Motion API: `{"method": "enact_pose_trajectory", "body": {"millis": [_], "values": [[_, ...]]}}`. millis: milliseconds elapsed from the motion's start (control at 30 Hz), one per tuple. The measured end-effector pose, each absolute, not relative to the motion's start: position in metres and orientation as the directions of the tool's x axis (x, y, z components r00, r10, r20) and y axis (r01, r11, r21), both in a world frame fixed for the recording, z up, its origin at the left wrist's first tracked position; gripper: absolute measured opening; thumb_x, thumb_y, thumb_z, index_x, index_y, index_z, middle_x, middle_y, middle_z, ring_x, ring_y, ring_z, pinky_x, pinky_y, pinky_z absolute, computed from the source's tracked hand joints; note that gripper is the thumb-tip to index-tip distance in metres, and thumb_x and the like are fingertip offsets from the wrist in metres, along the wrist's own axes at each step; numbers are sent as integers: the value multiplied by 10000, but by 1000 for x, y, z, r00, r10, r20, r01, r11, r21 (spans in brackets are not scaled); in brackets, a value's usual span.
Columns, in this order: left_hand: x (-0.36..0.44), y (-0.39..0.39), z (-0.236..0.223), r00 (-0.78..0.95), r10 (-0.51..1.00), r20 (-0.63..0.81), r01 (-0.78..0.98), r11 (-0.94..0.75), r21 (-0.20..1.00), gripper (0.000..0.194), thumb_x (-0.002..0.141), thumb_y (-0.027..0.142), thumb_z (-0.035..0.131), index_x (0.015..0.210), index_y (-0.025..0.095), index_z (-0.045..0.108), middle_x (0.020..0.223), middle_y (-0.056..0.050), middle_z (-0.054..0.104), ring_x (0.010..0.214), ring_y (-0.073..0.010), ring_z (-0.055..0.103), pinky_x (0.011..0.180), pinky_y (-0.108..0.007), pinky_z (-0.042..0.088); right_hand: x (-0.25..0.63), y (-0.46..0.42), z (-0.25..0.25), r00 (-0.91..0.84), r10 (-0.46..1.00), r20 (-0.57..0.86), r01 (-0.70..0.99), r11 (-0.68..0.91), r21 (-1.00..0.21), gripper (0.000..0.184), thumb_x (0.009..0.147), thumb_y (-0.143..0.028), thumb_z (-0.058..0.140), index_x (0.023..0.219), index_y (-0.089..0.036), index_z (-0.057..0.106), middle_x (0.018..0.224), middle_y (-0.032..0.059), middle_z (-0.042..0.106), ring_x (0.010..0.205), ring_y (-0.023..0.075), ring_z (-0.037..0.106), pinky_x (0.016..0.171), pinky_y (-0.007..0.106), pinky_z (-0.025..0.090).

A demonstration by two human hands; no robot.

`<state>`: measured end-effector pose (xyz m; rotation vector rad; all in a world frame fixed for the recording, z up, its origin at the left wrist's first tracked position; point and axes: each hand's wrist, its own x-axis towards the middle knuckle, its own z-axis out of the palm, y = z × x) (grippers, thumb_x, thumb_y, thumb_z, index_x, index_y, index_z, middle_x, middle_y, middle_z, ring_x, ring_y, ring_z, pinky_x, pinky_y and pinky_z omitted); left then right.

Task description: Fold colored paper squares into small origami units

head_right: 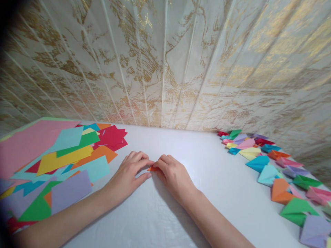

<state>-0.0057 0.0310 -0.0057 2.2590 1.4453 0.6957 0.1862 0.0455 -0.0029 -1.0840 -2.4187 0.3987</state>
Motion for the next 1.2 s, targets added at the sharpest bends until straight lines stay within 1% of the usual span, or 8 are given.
{"method": "enact_pose_trajectory", "body": {"millis": [67, 200, 333, 500, 600, 767, 967, 1200], "values": [[-5, 32, -5, 331, 920, 210, 733, -391, 557, 199, 878, 134, 697, 1045, 243, 689, 1003, -12, 636, 985, -242, 527, 856, -373, 403, 184, 46, -2, -571, 774, 272, 652, 629, -423, 121, 941, -100, 612, 978, -192, 680, 904, 50, 673, 833, 195, 647, 727, 287, 518], [-4, 37, -4, 266, 940, 214, 737, -341, 583, 31, 900, 189, 686, 924, 201, 672, 919, -25, 663, 940, -256, 545, 831, -385, 378, 180, 45, 1, -518, 822, 235, 698, 566, -439, 162, 917, -65, 613, 1015, -182, 671, 864, 37, 656, 732, 170, 629, 663, 264, 491], [-3, 40, -4, 234, 954, 188, 679, -298, 670, 77, 921, 189, 637, 847, 206, 651, 841, -12, 668, 864, -233, 573, 808, -366, 390, 178, 43, 1, -504, 832, 231, 691, 549, -471, 153, 940, -94, 583, 996, -182, 694, 845, 42, 639, 697, 162, 606, 652, 265, 466], [-2, 37, -5, 238, 962, 132, 515, -240, 823, 50, 926, 230, 602, 955, 227, 643, 909, 9, 690, 818, -176, 614, 761, -287, 459, 179, 43, -2, -432, 878, 205, 613, 453, -647, 120, 916, -135, 616, 984, -166, 710, 829, 47, 661, 701, 168, 600, 655, 276, 454], [-1, 36, -6, 223, 967, 120, 446, -210, 870, 70, 905, 231, 616, 973, 233, 632, 926, 19, 696, 828, -167, 617, 769, -278, 456, 180, 44, -2, -414, 894, 172, 572, 402, -715, 90, 925, -196, 619, 956, -181, 702, 794, 21, 690, 675, 150, 608, 634, 255, 459], [-1, 35, -4, 227, 970, 87, 350, -164, 922, 75, 906, 289, 624, 939, 222, 630, 885, 17, 700, 835, -175, 641, 763, -281, 463, 180, 42, 0, -362, 929, 73, 388, 222, -895, 92, 875, -284, 665, 905, -198, 649, 739, -18, 673, 661, 138, 591, 620, 241, 443], [1, 33, -1, 280, 959, 31, 198, -89, 976, 146, 925, 352, 597, 889, 212, 622, 838, 18, 702, 790, -161, 667, 717, -258, 484, 180, 37, -2, -357, 933, 31, 272, 136, -953, 210, 858, -388, 683, 953, -217, 607, 689, -36, 657, 613, 131, 571, 581, 232, 413], [0, 32, 0, 293, 956, -36, 85, 11, 996, 185, 861, 363, 664, 863, 187, 609, 771, 24, 677, 674, -127, 646, 620, -221, 483, 180, 35, -1, -392, 920, 25, 222, 121, -967, 224, 849, -381, 701, 970, -211, 619, 747, -15, 702, 655, 135, 609, 613, 233, 440]]}}
